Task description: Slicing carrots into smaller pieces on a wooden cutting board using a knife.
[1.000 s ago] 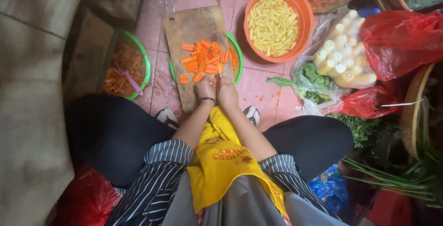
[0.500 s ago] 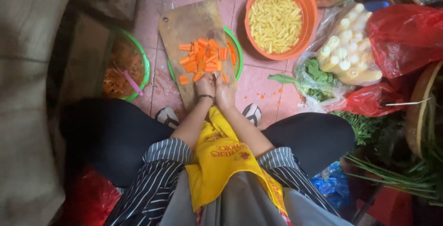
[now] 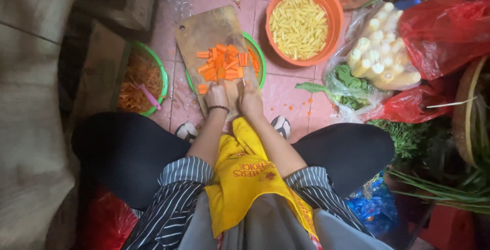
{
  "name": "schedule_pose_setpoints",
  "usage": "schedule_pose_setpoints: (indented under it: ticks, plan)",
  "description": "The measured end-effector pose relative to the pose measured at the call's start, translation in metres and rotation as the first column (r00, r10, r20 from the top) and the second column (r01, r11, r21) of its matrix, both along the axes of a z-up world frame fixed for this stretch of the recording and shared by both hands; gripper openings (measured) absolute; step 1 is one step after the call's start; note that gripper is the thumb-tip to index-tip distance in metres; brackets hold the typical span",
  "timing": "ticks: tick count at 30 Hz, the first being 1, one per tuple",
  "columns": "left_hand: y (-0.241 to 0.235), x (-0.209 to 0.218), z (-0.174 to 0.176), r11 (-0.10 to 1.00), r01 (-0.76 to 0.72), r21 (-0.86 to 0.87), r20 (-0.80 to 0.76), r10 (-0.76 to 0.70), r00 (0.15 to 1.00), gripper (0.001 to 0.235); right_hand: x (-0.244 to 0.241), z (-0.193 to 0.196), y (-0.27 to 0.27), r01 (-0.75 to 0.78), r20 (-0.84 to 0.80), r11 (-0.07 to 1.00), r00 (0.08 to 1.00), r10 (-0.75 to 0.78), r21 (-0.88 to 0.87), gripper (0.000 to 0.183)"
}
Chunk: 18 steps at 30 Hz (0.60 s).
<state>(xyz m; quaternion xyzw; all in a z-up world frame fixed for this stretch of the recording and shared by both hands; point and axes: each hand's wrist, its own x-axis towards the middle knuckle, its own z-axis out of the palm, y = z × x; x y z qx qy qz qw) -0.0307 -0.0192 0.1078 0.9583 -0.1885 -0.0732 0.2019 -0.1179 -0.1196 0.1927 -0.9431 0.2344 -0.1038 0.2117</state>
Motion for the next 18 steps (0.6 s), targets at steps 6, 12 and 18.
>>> schedule_pose_setpoints:
  ticks: [6, 12, 18]
  plan:
    - [0.004, 0.005, 0.027, 0.986, 0.134, -0.099, 0.041, -0.131, 0.991, 0.021, 0.004, 0.002, -0.010, 0.159, -0.228, 0.970, 0.967, -0.114, 0.186, 0.026]
    - [0.001, 0.007, -0.027, 0.973, 0.229, -0.003, 0.061, -0.228, 0.972, 0.025, -0.001, -0.019, -0.012, 0.133, -0.213, 0.976, 0.972, -0.094, 0.175, 0.026]
    - [-0.006, -0.011, -0.015, 0.916, 0.003, -0.400, -0.216, -0.097, 0.972, 0.042, 0.003, -0.015, -0.011, 0.123, -0.233, 0.979, 0.969, -0.082, 0.164, 0.029]
